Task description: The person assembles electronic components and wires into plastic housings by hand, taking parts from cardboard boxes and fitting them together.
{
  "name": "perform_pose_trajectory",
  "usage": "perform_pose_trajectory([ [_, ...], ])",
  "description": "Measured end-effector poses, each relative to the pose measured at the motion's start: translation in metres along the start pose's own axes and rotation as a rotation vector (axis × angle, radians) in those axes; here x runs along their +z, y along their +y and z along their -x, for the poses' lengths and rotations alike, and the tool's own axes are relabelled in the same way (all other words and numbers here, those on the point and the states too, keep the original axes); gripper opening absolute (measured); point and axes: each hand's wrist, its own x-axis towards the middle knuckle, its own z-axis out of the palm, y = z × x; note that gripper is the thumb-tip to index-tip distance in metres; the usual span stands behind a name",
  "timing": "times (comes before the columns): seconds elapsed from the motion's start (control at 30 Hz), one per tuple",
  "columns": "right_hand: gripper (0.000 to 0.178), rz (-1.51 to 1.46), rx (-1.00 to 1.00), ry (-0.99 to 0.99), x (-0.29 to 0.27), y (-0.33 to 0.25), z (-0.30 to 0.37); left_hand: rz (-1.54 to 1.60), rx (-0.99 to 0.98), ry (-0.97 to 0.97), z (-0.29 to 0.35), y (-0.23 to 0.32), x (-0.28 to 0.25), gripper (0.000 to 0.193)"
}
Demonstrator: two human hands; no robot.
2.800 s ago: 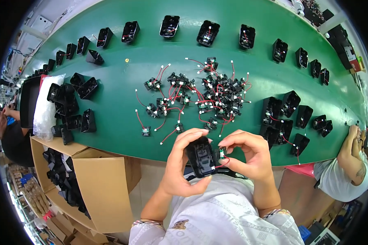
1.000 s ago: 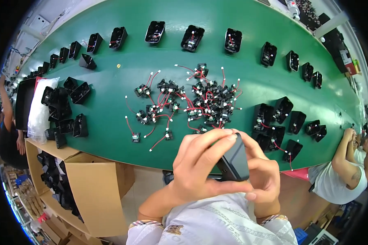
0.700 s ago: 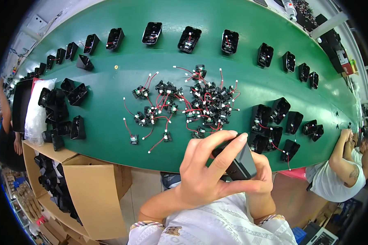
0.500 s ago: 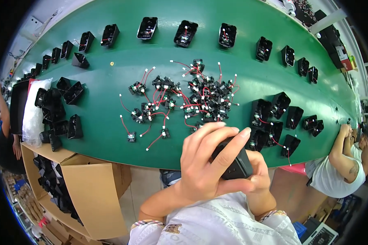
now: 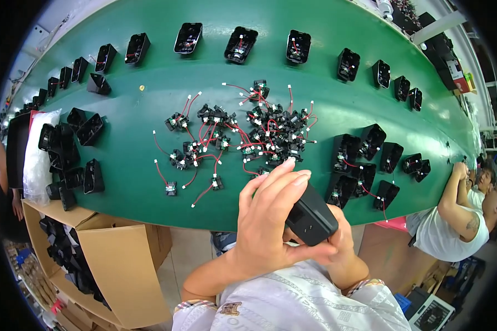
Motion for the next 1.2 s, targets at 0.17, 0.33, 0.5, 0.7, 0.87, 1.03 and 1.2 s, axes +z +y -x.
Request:
perform_pose_trajectory([
  [0.17,0.048,0.454,-0.203,0.005,0.012,-0.024,-0.002,0.177,0.015,-0.074,0.002,-0.01,-0.001,0.104],
  [0.33,0.03,1.526,-0.785,-0.003,-0.004,-0.136,0.017,0.118,0.026,0.105,0.024,-0.022,-0.019,0.072],
  [0.5,0.031,2.244,-0.789,0.761,-0.098,-0.304,0.035,-0.245,-0.096,0.221,0.053,-0.042,-0.051,0.038],
  [0.7,0.032,2.437,-0.237,0.944,-0.206,-0.403,0.047,-0.385,-0.229,0.198,0.057,-0.039,-0.062,0.03],
  [0.87,0.033,2.421,-0.236,0.903,-0.233,-0.417,0.024,-0.459,-0.273,0.161,0.066,-0.037,-0.074,0.028],
  [1.03,0.041,2.36,-0.348,0.762,-0.254,-0.42,0.015,-0.463,-0.291,0.254,0.07,-0.038,-0.093,0.024],
  [1.2,0.051,2.412,-0.339,0.622,-0.269,-0.432,0.039,-0.538,-0.234,0.322,0.056,-0.043,-0.098,0.022],
])
